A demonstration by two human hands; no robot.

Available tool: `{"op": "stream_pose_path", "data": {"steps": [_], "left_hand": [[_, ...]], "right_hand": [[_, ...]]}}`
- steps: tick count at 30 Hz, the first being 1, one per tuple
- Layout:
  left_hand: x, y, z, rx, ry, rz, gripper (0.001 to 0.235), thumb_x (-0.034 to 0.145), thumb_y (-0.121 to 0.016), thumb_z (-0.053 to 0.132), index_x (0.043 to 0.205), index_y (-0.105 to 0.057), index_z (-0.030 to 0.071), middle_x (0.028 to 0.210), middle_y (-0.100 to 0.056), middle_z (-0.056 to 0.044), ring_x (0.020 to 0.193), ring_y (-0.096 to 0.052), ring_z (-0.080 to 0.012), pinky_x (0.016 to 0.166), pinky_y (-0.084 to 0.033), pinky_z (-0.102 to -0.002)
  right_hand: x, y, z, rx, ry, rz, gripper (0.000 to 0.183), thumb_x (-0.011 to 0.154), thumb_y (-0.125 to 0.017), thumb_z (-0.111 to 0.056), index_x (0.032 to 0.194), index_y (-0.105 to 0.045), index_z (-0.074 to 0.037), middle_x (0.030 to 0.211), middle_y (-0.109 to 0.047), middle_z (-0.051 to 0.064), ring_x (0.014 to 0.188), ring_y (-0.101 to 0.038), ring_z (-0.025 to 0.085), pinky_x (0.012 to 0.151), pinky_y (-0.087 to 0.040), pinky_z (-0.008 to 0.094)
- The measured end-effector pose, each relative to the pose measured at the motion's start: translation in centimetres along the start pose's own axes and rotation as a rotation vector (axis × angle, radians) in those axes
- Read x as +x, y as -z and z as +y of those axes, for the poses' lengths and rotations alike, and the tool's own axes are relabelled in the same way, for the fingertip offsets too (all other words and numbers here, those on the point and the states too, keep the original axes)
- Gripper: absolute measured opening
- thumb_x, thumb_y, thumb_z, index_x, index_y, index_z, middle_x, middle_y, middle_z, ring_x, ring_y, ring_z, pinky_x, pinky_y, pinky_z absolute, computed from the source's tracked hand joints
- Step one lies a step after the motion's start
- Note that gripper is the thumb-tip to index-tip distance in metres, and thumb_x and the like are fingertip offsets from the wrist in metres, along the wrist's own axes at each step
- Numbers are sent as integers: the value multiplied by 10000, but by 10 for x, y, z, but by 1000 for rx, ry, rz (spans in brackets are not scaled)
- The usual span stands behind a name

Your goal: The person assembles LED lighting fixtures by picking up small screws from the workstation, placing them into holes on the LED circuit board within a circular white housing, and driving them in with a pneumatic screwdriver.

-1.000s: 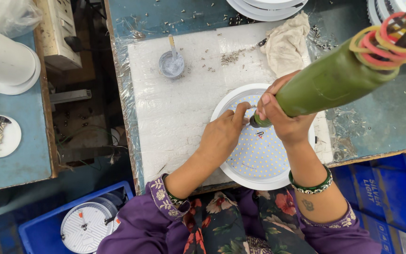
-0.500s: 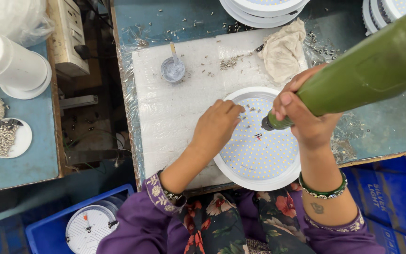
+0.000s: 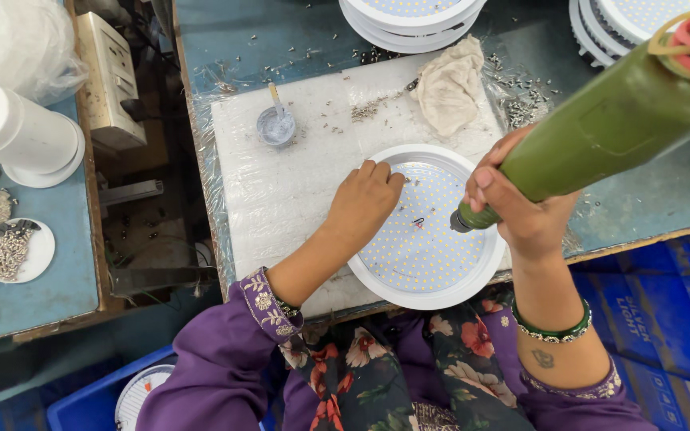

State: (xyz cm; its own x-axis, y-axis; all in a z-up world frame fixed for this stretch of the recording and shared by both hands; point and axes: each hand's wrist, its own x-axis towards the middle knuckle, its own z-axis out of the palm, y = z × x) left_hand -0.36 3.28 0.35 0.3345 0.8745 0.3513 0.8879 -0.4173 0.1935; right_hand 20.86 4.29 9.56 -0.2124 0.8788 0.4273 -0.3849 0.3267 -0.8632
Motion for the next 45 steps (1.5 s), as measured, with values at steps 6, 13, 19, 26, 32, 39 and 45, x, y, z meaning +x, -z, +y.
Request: {"op": "stream_pose_path", "data": {"steps": [6, 13, 19, 26, 32, 39, 45], "left_hand": [[-17, 20, 24, -468, 91, 117, 95, 924, -674, 123, 1012, -688, 90, 993, -638, -107, 974, -622, -291, 783, -537, -410], [-45, 27, 65, -1013, 271, 52, 271, 954, -701, 93, 1213, -625, 71, 1018, -740, -111, 950, -751, -249, 817, -589, -343], [-47, 27, 66, -982, 234, 28, 382, 959, -692, 79, 1292, -505, 85, 1011, -750, -91, 973, -761, -241, 816, -589, -353], [-45, 22, 67, -989, 196, 26, 390, 969, -677, 63, 1302, -474, 81, 1016, -741, -86, 983, -755, -246, 825, -589, -358], [-33, 20, 63, -847, 172, 20, 473, 905, -734, 78, 1297, -473, 114, 993, -757, -49, 967, -741, -275, 785, -573, -388], [-23, 9, 61, -694, 173, -37, 561, 831, -749, 48, 1307, -464, 130, 930, -773, -16, 950, -721, -296, 758, -548, -422], [-25, 0, 60, -673, 176, -52, 533, 843, -737, 38, 1305, -484, 124, 900, -768, -20, 914, -720, -282, 752, -552, -416]], "right_hand": [[-18, -6, -9, 49, -30, 2, 180, 991, -652, 85, 1091, -516, 22, 834, -572, 92, 657, -625, 160, 606, -545, 295], [-22, -11, -17, 127, -9, -20, 189, 1024, -650, 71, 1096, -487, 8, 800, -582, 110, 649, -591, 146, 617, -520, 290], [-23, -16, -19, 112, 12, -28, 197, 1026, -665, 46, 1090, -483, 6, 765, -579, 105, 623, -591, 154, 595, -520, 291], [-28, -14, -17, 74, 29, -20, 204, 1024, -675, 30, 1090, -484, 0, 798, -571, 101, 635, -589, 148, 596, -526, 292], [-33, -8, -3, 32, 77, 0, 219, 1013, -649, 80, 1134, -486, -3, 842, -562, 99, 644, -597, 148, 590, -538, 293], [-39, -2, 27, -45, 23, 50, 198, 1003, -594, 121, 1122, -478, 12, 870, -572, 103, 650, -614, 157, 625, -535, 295], [-45, 2, 36, -31, 6, 78, 199, 994, -596, 124, 1113, -481, 13, 923, -567, 104, 693, -616, 167, 642, -543, 304]]}}
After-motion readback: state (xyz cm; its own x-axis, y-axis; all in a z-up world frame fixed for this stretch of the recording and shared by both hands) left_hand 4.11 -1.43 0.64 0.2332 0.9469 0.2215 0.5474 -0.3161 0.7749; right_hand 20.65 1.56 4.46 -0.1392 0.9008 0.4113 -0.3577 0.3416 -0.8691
